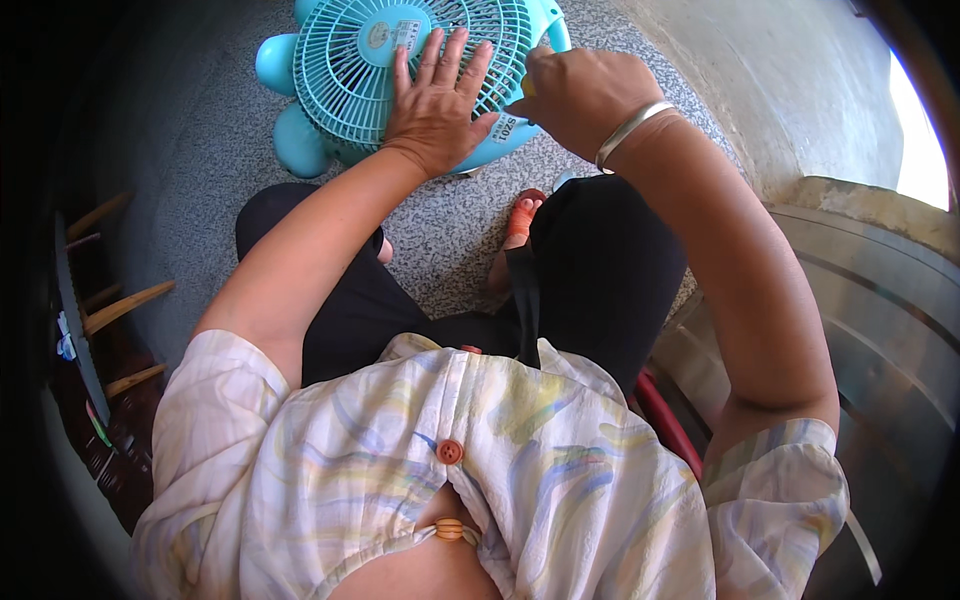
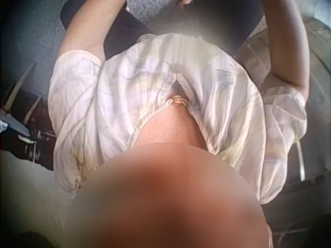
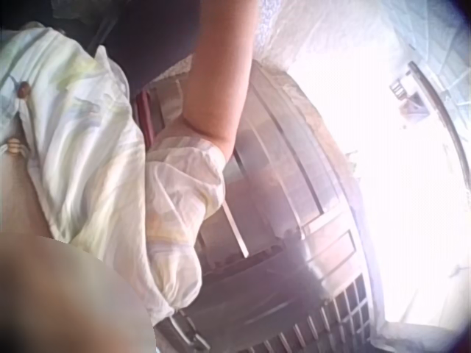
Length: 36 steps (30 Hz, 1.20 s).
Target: Repairing a small electric fan with a screwdriver.
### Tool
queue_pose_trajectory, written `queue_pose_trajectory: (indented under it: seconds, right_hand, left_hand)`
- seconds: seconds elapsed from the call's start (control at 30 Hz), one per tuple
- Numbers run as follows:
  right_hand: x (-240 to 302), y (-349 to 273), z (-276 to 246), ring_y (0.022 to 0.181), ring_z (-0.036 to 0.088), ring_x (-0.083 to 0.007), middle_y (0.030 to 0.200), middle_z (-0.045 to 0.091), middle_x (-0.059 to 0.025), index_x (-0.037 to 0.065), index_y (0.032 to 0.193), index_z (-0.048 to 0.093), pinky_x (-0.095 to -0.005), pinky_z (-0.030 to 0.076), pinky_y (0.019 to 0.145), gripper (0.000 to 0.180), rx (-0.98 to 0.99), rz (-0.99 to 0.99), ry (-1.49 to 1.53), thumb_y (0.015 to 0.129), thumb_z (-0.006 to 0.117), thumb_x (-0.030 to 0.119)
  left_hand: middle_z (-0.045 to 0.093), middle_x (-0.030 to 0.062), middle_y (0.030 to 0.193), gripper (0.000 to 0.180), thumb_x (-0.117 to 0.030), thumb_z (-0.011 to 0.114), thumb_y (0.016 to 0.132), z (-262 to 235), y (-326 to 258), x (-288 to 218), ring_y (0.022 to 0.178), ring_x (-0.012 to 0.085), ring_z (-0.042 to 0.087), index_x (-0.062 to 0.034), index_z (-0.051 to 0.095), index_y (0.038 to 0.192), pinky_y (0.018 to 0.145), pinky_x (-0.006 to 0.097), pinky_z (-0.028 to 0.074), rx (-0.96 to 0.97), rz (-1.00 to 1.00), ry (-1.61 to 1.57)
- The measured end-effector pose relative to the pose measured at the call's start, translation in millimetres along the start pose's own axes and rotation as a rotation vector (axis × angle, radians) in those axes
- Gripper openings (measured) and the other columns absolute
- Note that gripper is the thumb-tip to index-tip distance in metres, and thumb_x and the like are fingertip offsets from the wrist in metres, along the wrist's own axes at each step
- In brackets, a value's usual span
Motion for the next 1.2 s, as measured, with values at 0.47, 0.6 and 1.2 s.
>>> queue_pose_trajectory:
  seconds: [0.47, 0.6, 1.2]
  right_hand:
    - [1.9, -2.2, 6.7, 0.071, 0.066, -0.0265, 0.079, 0.065, -0.0127, 0.007, 0.102, 0.054, -0.0344, 0.053, 0.058, 0.035, 0.024, 0.05, 0.078, 0.087, 0.056, 0.038]
    - [-1.1, -8.1, -0.4, 0.069, 0.066, -0.0267, 0.075, 0.066, -0.0114, 0.007, 0.101, 0.057, -0.0358, 0.053, 0.06, 0.039, -0.158, -0.116, 0.207, 0.086, 0.056, 0.044]
    - [-13.5, -4.8, 14.4, 0.073, 0.065, -0.0295, 0.08, 0.065, -0.0155, 0.003, 0.106, 0.05, -0.0394, 0.052, 0.063, 0.039, 0.076, 0.072, 0.148, 0.085, 0.059, 0.035]
  left_hand:
    - [0.026, 0.0132, 0.144, 0.076, -0.043, 0.063, 0.077, 0.8, 0.4, -2.4, 0.134, 0.0318, 0.02, -0.0165, 0.03, 0.14, 0.106, 0.057, 0.008, 0.02, -0.014, 0.004]
    - [0.027, 0.0133, 0.143, 0.075, -0.043, 0.063, 0.077, -0.7, -0.2, -0.9, 0.134, 0.0317, 0.021, -0.0164, 0.031, 0.139, 0.106, 0.057, 0.009, -0.006, -0.018, 0.003]
    - [0.023, 0.014, 0.145, 0.092, -0.035, 0.075, 0.068, 2.1, -1.3, -2.5, 0.136, 0.0301, 0.019, -0.0179, 0.024, 0.142, 0.106, 0.059, 0.01, 0.114, 0.026, 0.028]
Point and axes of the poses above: each hand's wrist, its own y-axis towards the middle knuckle, its own z-axis out of the palm, x = y × z, the point moved 6 cm from there along y, towards the middle knuckle
